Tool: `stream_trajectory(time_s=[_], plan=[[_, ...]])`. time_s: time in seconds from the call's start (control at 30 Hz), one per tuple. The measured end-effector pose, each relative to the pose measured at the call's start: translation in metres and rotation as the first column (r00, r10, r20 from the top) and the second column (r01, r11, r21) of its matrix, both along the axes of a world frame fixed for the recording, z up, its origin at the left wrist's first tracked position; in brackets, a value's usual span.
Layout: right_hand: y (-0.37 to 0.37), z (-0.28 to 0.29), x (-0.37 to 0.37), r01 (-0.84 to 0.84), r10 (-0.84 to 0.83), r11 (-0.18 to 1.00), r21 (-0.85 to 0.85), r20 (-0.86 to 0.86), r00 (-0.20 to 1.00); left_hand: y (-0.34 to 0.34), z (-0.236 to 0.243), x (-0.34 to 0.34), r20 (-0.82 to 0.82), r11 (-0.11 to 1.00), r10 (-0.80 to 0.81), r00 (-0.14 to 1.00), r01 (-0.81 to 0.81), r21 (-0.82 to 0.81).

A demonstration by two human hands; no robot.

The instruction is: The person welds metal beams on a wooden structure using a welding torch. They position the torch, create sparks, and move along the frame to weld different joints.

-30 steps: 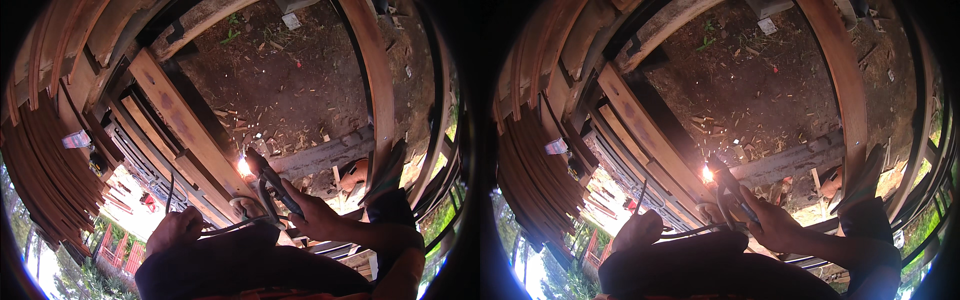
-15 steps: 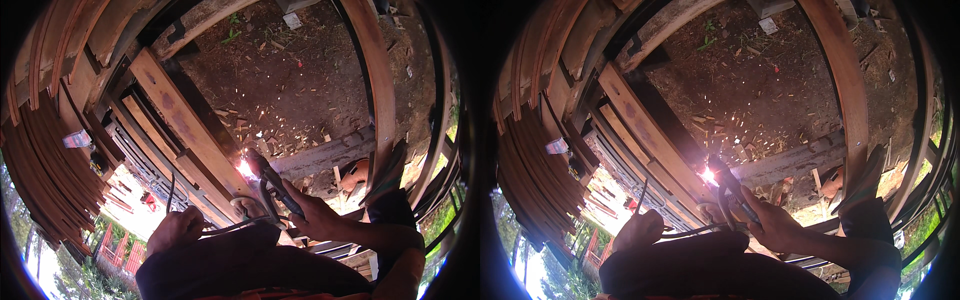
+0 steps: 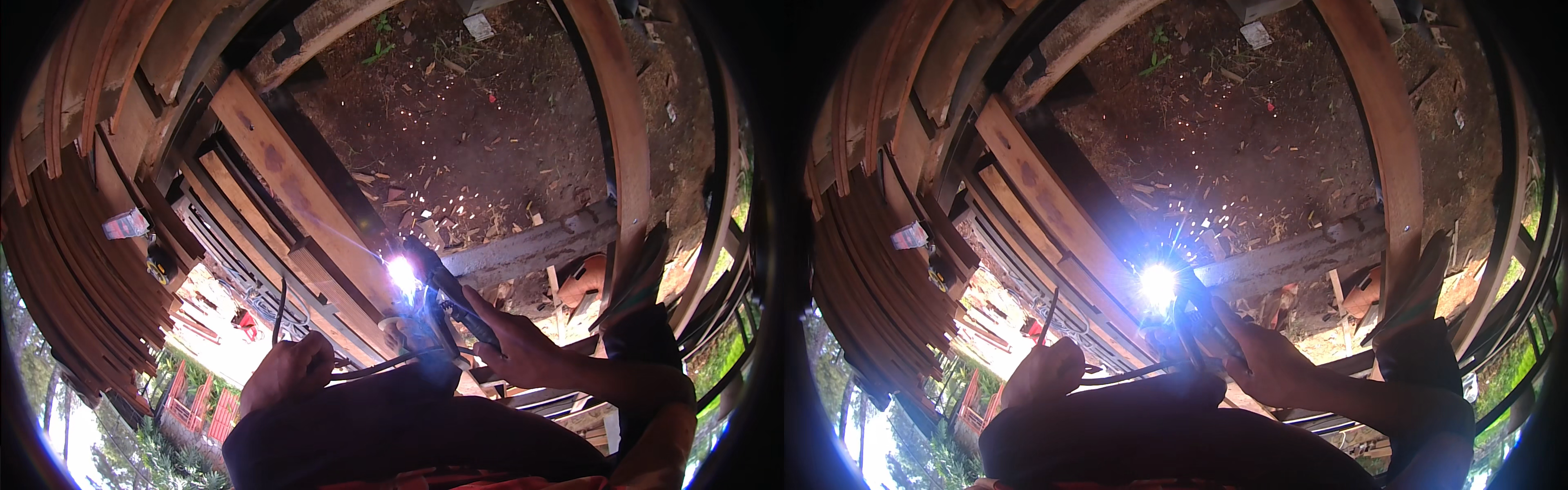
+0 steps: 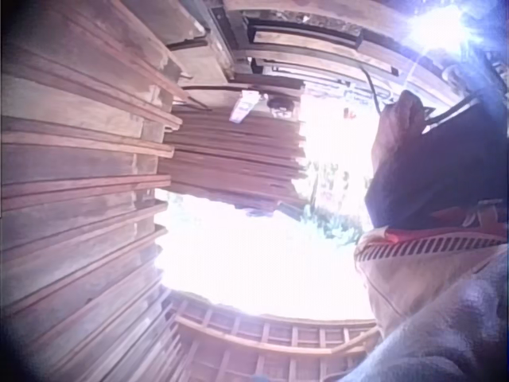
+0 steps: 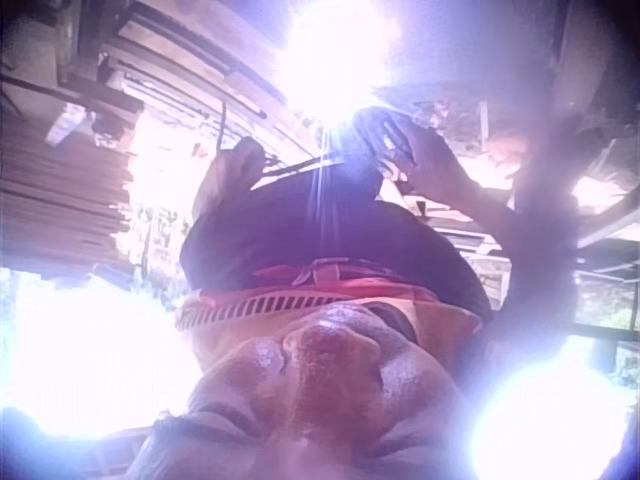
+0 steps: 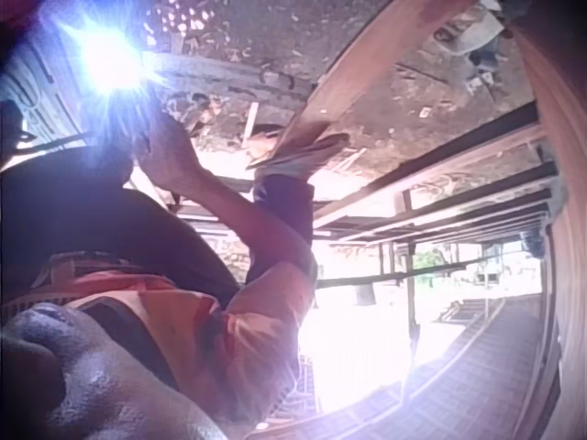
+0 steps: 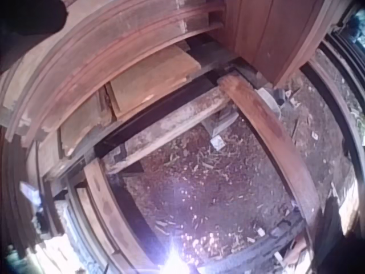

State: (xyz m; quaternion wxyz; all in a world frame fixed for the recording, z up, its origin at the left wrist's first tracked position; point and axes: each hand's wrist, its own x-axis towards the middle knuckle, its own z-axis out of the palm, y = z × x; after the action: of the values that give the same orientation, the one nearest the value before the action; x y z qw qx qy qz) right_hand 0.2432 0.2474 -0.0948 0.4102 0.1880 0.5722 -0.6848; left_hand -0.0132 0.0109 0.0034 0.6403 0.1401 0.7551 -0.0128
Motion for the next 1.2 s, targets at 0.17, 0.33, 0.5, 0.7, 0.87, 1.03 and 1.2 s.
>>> stream_trajectory(time_s=[0.17,0.33,0.5,0.7,0.87,1.03,1.2], plan=[[-0.008,0.001,0.010,0.104,-0.104,0.989,0.105,-0.006,0.995,0.001,-0.011,0.001,0.018,0.999,-0.010,1.000,0.009,0.042],[0.010,-0.004,-0.009,0.121,-0.115,0.987,0.104,-0.063,0.991,0.005,0.000,0.002,0.028,1.000,0.011,1.000,-0.010,-0.026],[0.014,0.003,-0.014,0.066,-0.069,0.997,0.041,0.090,0.994,0.003,-0.001,0.002,0.050,0.999,0.015,0.999,-0.013,-0.039],[0.008,0.001,-0.010,0.028,-0.028,1.000,0.008,0.077,0.997,0.002,-0.005,-0.001,0.055,0.999,0.019,0.998,-0.017,-0.036],[0.003,0.000,-0.005,0.016,-0.016,1.000,-0.007,0.041,0.999,0.000,-0.008,-0.002,0.063,0.999,0.032,0.998,-0.030,-0.033],[0.001,0.000,-0.004,-0.018,0.017,0.999,0.039,0.040,0.999,0.000,-0.009,-0.001,0.065,0.998,0.047,0.997,-0.043,-0.056],[0.002,0.002,-0.010,-0.049,0.048,0.999,0.014,0.066,0.997,0.004,-0.006,0.000,0.025,0.996,0.027,0.999,-0.025,-0.088]])
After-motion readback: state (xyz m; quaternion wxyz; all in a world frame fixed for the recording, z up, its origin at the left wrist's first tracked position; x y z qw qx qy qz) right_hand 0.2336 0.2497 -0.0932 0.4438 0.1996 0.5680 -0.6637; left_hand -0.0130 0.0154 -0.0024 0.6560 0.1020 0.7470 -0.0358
